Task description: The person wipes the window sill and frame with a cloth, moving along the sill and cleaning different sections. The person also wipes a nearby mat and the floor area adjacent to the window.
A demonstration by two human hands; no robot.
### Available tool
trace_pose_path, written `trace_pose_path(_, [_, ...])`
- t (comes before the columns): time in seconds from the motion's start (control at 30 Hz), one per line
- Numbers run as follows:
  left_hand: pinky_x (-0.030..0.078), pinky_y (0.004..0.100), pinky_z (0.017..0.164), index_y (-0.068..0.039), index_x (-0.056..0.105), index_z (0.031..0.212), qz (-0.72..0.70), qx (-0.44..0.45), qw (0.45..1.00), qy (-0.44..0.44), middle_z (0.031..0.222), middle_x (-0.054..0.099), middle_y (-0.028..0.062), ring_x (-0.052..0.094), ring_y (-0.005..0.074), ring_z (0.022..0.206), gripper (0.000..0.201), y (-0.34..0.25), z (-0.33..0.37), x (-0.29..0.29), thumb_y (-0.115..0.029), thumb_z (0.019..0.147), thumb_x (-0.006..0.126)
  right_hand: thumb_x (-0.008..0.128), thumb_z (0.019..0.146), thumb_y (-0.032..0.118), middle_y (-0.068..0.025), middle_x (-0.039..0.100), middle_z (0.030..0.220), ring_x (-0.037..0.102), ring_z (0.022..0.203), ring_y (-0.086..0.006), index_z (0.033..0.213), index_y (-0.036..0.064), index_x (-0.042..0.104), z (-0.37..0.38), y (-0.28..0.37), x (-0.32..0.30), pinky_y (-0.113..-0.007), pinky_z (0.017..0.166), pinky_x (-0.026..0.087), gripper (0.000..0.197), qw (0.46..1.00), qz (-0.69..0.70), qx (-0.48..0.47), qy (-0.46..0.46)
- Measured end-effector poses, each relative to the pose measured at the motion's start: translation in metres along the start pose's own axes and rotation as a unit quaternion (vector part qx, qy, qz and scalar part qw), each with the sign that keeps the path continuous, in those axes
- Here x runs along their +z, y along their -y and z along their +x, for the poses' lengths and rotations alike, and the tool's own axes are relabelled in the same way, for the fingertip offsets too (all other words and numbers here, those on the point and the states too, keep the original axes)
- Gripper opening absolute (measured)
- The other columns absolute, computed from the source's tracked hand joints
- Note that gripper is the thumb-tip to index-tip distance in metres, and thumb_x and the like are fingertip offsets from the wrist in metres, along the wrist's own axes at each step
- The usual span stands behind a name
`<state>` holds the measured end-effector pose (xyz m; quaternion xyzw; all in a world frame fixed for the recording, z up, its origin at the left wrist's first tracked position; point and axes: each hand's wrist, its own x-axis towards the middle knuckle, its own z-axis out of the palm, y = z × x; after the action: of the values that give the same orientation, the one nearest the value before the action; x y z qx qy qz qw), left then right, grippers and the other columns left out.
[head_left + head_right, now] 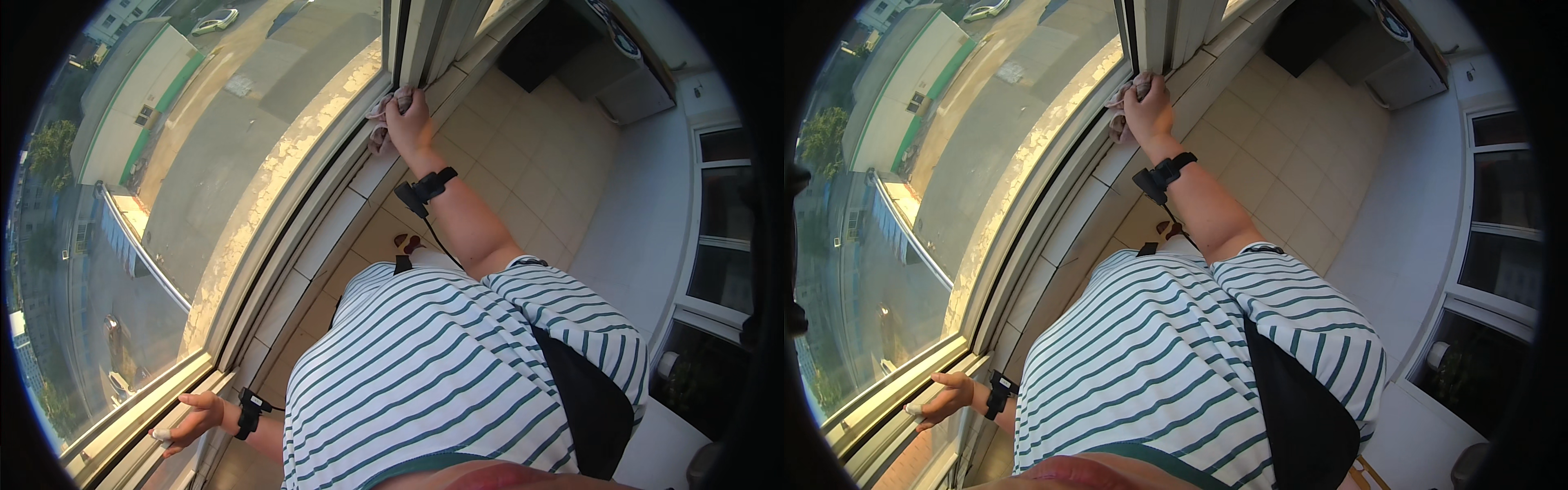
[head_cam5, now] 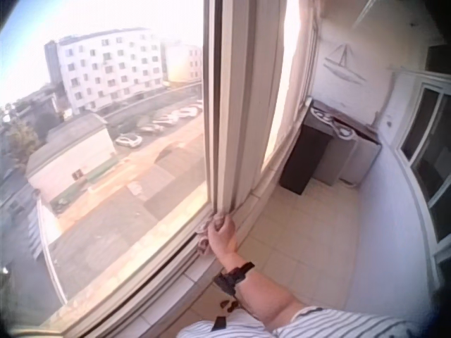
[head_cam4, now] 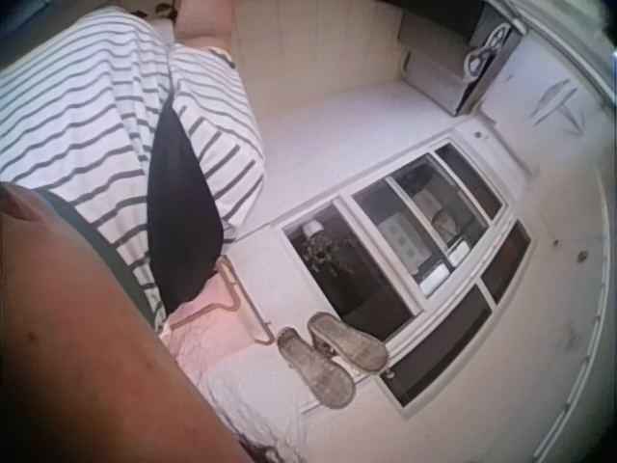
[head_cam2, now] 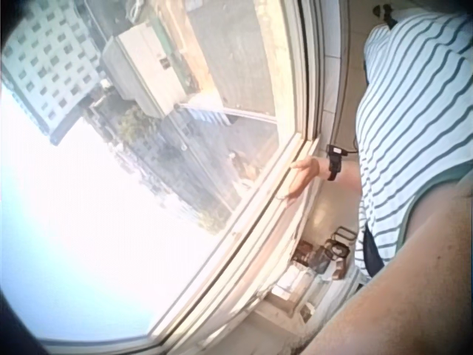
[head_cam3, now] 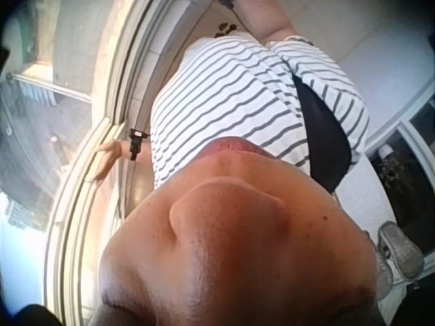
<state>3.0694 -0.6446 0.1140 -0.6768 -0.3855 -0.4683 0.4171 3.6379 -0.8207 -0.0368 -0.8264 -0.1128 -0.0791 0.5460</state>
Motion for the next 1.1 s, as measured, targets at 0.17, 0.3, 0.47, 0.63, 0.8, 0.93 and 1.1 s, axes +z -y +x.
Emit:
trace_pose_path(0.17, [0.009,0.0628,0.128,0.015,0.036,0.150,0.010,0.025,1.000,-0.006,0.142,0.050,0.0324,0.038,0.0526,0.143,0.085,0.002,0.001,-0.002,-0.051,0.099,0.053,0.071,0.095,0.030,-0.0213,0.068,0.115,0.070,0.104,-0.0387,0.125,0.0050,0.051,-0.057,0.010,-0.015,-0.046,0.089,0.055,0.044,0.987,0.015,-0.025,0.158])
trace_pose_path(0.3, [0.013,0.0670,0.126,0.011,0.039,0.149,0.022,0.028,0.999,-0.010,0.141,0.054,0.0282,0.047,0.0537,0.136,0.080,0.004,0.002,-0.002,-0.051,0.100,0.052,0.075,0.095,0.028,-0.0192,0.067,0.114,0.071,0.104,-0.0315,0.134,0.0040,0.045,-0.047,0.002,-0.047,-0.039,0.091,0.055,0.055,0.994,0.052,-0.026,0.091])
trace_pose_path(0.47, [0.006,0.0661,0.127,0.015,0.034,0.152,0.003,0.032,0.999,0.000,0.146,0.049,0.0319,0.039,0.0536,0.142,0.085,0.007,0.000,-0.004,-0.049,0.099,0.053,0.074,0.089,0.032,-0.0167,0.073,0.117,0.066,0.115,-0.0370,0.129,0.0095,0.062,0.048,-0.028,-0.058,-0.045,0.095,0.057,0.048,0.982,-0.176,-0.067,0.017])
trace_pose_path(0.63, [0.008,0.0663,0.126,0.013,0.038,0.151,0.006,0.031,0.999,-0.017,0.146,0.049,0.0310,0.032,0.0557,0.146,0.082,0.007,-0.002,-0.002,-0.049,0.099,0.054,0.072,0.085,0.036,-0.0089,0.075,0.116,0.064,0.117,-0.0351,0.123,0.0162,0.072,0.045,-0.044,-0.043,-0.048,0.094,0.058,0.043,0.951,-0.291,-0.094,0.041])
trace_pose_path(0.8, [0.015,0.0698,0.123,0.010,0.041,0.149,0.007,0.042,0.999,-0.024,0.140,0.055,0.0283,0.042,0.0581,0.138,0.081,0.008,-0.003,-0.002,-0.054,0.100,0.053,0.072,0.081,0.035,-0.0135,0.073,0.104,0.065,0.110,-0.0347,0.110,0.0068,0.068,-0.014,-0.022,-0.028,-0.051,0.083,0.059,0.041,0.925,-0.339,-0.163,0.059])
trace_pose_path(0.93, [0.014,0.0700,0.123,0.010,0.042,0.148,0.010,0.044,0.999,-0.027,0.140,0.054,0.0287,0.042,0.0581,0.137,0.080,0.009,-0.004,-0.001,-0.053,0.100,0.054,0.073,0.078,0.034,-0.0137,0.068,0.094,0.067,0.100,-0.0326,0.102,0.0039,0.061,-0.081,0.003,-0.026,-0.050,0.073,0.058,0.041,0.914,-0.325,-0.217,0.106])
trace_pose_path(1.1, [0.009,0.0685,0.123,0.013,0.037,0.152,-0.023,0.031,0.999,-0.008,0.149,0.047,0.0314,0.016,0.0580,0.153,0.084,0.012,-0.011,0.001,-0.052,0.100,0.050,0.077,0.076,0.030,-0.0087,0.064,0.090,0.067,0.086,-0.0264,0.107,0.0089,0.060,-0.158,0.035,-0.035,-0.044,0.068,0.058,0.042,0.913,-0.208,-0.274,0.220])
